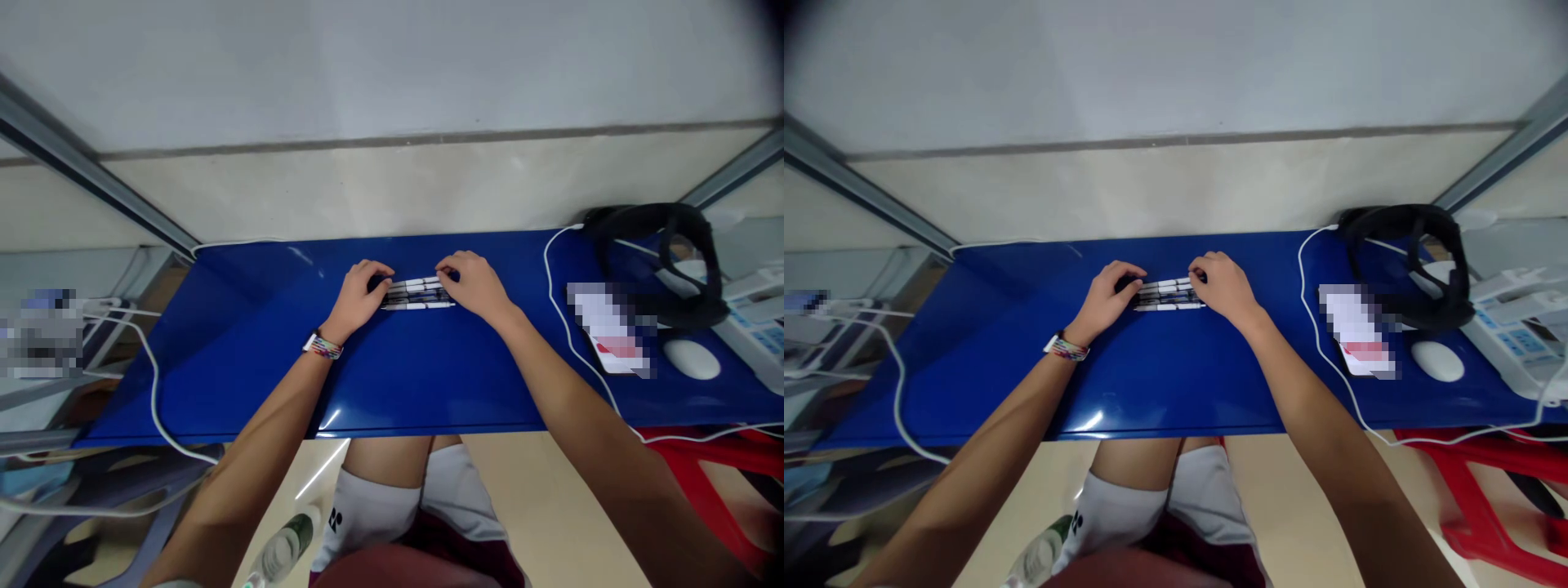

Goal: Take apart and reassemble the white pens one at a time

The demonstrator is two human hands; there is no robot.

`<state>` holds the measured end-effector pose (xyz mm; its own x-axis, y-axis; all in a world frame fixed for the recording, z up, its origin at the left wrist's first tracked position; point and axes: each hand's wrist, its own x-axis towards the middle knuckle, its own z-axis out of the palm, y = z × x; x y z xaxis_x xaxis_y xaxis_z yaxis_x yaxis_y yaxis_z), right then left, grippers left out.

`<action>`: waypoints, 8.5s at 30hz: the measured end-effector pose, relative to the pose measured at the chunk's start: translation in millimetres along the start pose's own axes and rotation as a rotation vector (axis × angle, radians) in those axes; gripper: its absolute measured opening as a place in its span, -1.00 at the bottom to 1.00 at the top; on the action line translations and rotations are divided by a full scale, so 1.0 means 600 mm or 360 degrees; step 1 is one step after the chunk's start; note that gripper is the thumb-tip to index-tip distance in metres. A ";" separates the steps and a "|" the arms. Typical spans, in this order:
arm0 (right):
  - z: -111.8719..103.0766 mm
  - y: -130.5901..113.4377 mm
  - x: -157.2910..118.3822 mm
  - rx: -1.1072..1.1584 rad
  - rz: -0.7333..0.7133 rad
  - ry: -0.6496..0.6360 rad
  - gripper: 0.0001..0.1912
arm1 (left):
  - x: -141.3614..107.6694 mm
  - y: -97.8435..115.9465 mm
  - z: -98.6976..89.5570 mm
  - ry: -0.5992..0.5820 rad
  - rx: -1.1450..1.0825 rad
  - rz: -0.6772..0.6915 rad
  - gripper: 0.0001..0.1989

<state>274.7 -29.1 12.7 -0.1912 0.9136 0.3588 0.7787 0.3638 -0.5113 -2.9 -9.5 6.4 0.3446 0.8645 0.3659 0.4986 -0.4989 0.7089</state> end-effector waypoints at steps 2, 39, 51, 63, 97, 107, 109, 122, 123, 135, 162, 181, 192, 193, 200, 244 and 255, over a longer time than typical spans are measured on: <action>0.002 -0.003 0.000 0.0089 -0.0007 0.0059 -0.81 | 0.000 0.002 0.009 0.0058 -0.0248 -0.0072 -0.82; 0.050 -0.030 0.006 0.0843 0.0367 0.0341 -0.70 | 0.023 -0.005 0.026 0.0045 -0.0952 -0.0274 -0.73; 0.018 -0.057 -0.011 0.0359 -0.0399 -0.0298 -0.79 | 0.015 0.000 0.001 0.0059 -0.0672 -0.0314 -0.77; -0.001 -0.047 -0.008 0.0275 -0.0356 -0.0433 -0.83 | 0.016 -0.005 0.002 0.0058 -0.0668 -0.0341 -0.77; -0.018 -0.043 0.013 0.1411 0.0295 0.0101 -0.70 | 0.001 0.022 0.008 0.0327 -0.0384 -0.0058 -0.44; -0.022 -0.036 0.015 0.1546 0.0342 0.0091 -0.62 | -0.001 0.025 0.014 0.0167 -0.0586 -0.0143 -0.25; -0.021 -0.038 0.014 0.1533 0.0319 0.0077 -0.62 | 0.000 0.017 0.015 0.0128 -0.0643 -0.0170 -0.22; -0.016 -0.026 0.018 0.1638 0.0464 0.0139 -0.62 | 0.008 0.006 0.011 0.0203 -0.0831 -0.0152 -0.62; -0.016 -0.027 0.018 0.1632 0.0463 0.0133 -0.63 | 0.008 0.005 0.011 0.0182 -0.0820 -0.0176 -0.52; -0.017 -0.030 0.016 0.1617 0.0476 0.0102 -0.65 | 0.008 0.010 0.003 0.0242 -0.0743 -0.0162 -0.58; -0.018 -0.024 0.016 0.1698 0.0548 0.0086 -0.58 | 0.011 0.001 -0.012 0.0296 -0.0545 -0.0260 -0.26; -0.029 -0.003 0.020 0.1828 0.0756 0.0203 -0.74 | 0.015 -0.006 -0.011 0.0365 -0.0897 -0.0368 -0.52; -0.031 -0.001 0.020 0.1632 0.0623 0.0374 -0.82 | 0.017 -0.015 -0.011 0.0435 -0.0841 -0.0374 -0.47; -0.031 -0.001 0.020 0.1631 0.0627 0.0380 -0.82 | 0.017 -0.014 -0.011 0.0441 -0.0841 -0.0374 -0.48; -0.030 0.002 0.021 0.1655 0.0655 0.0416 -0.82 | 0.017 -0.016 -0.012 0.0453 -0.0922 -0.0366 -0.55; -0.007 -0.020 0.016 0.1512 0.0409 0.0203 -0.80 | 0.006 0.002 -0.009 0.0155 -0.0803 -0.0270 -0.56; -0.013 -0.038 0.009 0.1395 0.0265 0.0131 -0.82 | 0.005 0.004 -0.012 0.0208 -0.0561 -0.0282 -0.21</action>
<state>260.6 -33.6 32.4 -0.0467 0.9634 0.2641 0.0497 0.2663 -0.9626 -6.2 -7.9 13.3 0.1629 0.9470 0.2769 0.2308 -0.3094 0.9225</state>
